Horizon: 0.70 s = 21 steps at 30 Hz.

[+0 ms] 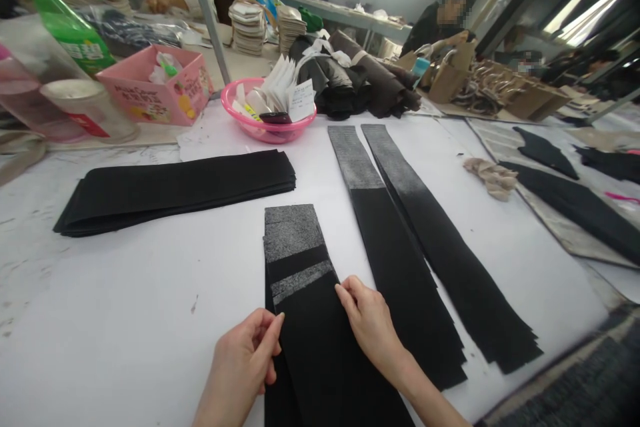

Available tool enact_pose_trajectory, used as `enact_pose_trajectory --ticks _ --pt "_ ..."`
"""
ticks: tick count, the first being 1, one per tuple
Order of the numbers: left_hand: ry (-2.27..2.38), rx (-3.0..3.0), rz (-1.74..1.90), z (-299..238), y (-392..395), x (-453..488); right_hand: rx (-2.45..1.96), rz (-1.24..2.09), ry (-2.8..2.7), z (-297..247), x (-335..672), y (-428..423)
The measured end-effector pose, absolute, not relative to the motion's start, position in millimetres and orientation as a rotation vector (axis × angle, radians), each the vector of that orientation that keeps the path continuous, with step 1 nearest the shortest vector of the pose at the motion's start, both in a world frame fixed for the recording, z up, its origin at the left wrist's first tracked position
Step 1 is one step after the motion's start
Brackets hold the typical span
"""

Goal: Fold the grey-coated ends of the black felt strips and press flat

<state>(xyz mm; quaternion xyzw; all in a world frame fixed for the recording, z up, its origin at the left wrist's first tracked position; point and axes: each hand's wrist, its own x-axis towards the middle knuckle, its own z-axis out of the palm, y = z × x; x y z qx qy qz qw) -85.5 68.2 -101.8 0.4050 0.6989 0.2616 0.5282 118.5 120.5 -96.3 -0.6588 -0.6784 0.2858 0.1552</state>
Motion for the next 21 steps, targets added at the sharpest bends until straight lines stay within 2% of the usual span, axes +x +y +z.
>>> enact_pose_trajectory --ticks 21 --pt "1.760 0.957 0.620 -102.4 73.3 -82.3 -1.921 0.813 -1.919 -100.7 121.0 123.8"
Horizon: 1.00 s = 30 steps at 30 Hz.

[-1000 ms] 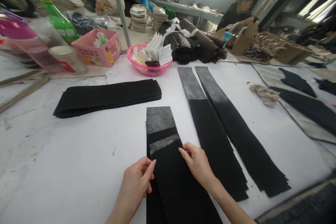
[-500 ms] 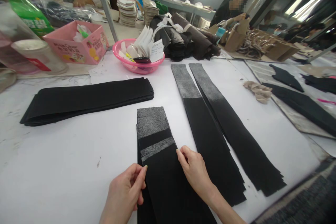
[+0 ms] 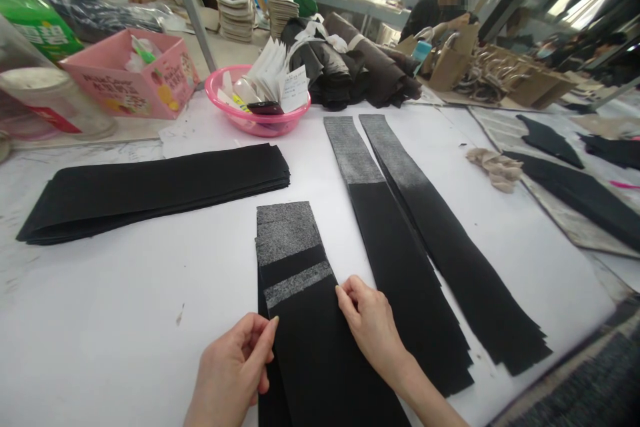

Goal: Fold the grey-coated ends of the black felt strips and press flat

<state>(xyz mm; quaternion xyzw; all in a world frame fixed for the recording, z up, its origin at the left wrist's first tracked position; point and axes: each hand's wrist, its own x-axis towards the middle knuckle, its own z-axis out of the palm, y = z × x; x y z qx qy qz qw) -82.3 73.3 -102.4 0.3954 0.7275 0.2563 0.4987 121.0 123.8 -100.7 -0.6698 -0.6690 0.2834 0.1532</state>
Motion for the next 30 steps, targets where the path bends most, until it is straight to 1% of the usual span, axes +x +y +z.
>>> enact_pose_trajectory --ticks 12,21,25,30 --pt "1.744 0.944 0.555 -112.9 74.0 -87.3 -1.931 0.774 -1.925 -104.4 120.7 122.6" --pt "1.733 0.938 0.620 -104.9 76.0 -85.0 -1.926 0.816 -1.856 -106.5 118.0 122.1" --pt "1.720 0.979 0.636 -106.9 74.0 -86.7 -1.957 0.783 -1.871 -108.4 118.0 123.0" --pt "1.714 1.027 0.651 -109.9 71.6 -87.7 -1.980 0.829 -1.825 -108.8 118.2 123.0"
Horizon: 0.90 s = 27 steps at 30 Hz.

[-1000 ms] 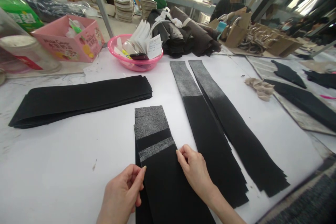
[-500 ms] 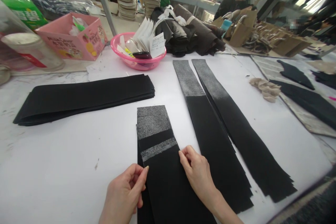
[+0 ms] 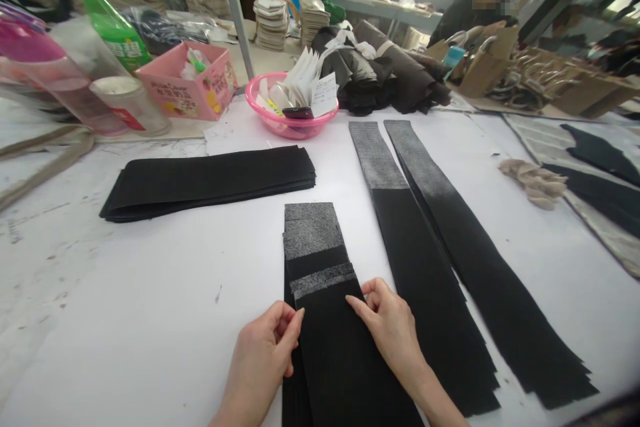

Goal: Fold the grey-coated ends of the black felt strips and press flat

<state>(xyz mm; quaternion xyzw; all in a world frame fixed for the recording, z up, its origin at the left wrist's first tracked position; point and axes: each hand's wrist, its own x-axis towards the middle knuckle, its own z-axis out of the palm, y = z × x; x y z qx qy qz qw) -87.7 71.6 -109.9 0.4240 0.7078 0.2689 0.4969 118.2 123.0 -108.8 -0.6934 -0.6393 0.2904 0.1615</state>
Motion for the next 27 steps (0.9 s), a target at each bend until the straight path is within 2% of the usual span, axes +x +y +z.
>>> enact_pose_trajectory --ticks 4,10,13,21,27 --pt "1.717 1.054 0.679 -108.2 70.0 -86.6 -1.872 0.935 -1.726 -106.8 120.0 121.0" --pt "1.680 0.999 0.779 -101.9 62.1 -89.6 -1.640 1.380 -1.503 -96.4 118.1 120.2" --pt "1.687 0.926 0.836 -98.1 51.4 -99.1 -1.574 1.470 -1.498 -89.2 103.6 121.5" --pt "1.887 0.796 0.950 -92.7 7.5 -147.0 -1.523 1.251 -1.947 -84.2 27.5 127.4" --pt "2.160 1.119 0.644 -93.5 -2.4 -166.2 -1.503 1.009 -2.221 -87.4 -0.6 128.4"
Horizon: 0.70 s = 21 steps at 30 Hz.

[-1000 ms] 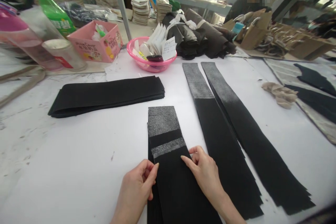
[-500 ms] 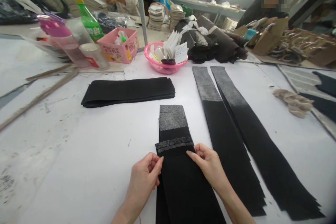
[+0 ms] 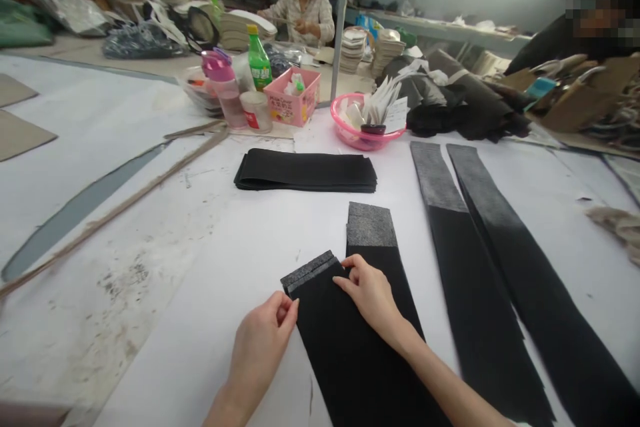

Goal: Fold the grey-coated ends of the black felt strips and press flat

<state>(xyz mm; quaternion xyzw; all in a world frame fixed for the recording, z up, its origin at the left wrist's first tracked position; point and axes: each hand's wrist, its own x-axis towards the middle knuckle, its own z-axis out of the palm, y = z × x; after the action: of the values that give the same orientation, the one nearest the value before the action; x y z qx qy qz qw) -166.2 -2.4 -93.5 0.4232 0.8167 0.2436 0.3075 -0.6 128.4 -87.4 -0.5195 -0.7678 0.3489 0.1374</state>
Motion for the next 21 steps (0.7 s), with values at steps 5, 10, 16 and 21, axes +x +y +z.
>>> enact_pose_trajectory --ticks 5,10,16,21 --pt "2.230 1.195 0.489 -91.2 -0.4 -167.5 -1.505 1.026 -2.212 -87.2 1.0 128.6" --pt "2.219 1.191 0.457 -91.4 -1.7 -169.1 -1.537 1.049 -2.283 -89.7 -0.3 134.6" --pt "2.218 1.177 0.444 -93.4 -1.2 -171.3 -1.597 0.912 -2.380 -88.7 -6.0 139.2" --pt "2.210 1.143 0.475 -91.8 0.8 -172.9 -1.606 0.823 -2.487 -84.4 -10.3 139.6"
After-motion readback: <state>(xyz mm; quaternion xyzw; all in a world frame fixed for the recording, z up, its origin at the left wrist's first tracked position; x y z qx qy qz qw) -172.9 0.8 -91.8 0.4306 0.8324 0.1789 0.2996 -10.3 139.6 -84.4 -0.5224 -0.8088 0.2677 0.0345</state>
